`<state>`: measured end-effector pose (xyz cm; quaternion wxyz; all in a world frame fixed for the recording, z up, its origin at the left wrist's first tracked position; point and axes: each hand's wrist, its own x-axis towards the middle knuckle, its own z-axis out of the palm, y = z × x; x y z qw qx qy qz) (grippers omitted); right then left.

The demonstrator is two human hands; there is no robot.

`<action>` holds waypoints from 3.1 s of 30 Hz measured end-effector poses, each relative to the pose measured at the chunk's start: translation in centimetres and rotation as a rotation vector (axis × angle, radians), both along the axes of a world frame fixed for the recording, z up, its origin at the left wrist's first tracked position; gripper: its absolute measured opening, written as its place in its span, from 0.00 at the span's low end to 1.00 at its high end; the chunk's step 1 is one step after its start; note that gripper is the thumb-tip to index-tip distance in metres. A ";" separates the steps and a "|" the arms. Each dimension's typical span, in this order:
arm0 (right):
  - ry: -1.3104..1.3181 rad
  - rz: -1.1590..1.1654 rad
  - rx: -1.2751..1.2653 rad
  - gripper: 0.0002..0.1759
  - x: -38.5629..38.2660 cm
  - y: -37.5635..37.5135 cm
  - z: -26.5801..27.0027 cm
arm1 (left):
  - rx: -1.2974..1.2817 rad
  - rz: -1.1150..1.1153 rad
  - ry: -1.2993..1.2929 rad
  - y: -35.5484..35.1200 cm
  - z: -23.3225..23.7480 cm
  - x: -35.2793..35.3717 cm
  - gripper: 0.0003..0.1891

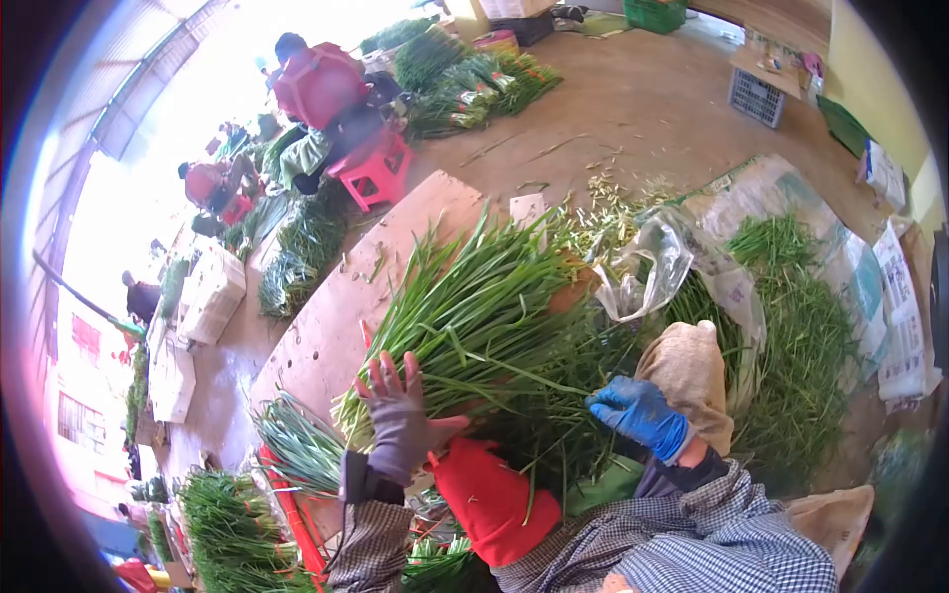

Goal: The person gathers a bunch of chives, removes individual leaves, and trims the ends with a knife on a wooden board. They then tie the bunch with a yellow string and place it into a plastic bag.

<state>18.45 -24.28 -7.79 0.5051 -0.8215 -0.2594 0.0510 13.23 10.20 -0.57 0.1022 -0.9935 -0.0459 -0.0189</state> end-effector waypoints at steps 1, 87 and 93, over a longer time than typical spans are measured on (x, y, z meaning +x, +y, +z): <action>-0.038 -0.017 0.024 0.08 -0.1 -0.1 0.2 | 0.006 -0.019 0.001 0.2 -1.0 0.7 0.68; 0.581 -0.519 0.439 0.22 3.7 -22.2 -14.9 | -2.109 0.873 1.156 -41.4 -24.1 8.0 0.46; 0.539 -0.597 0.340 0.24 2.7 -20.8 -15.4 | -2.199 0.912 1.026 -41.7 -20.9 8.6 0.33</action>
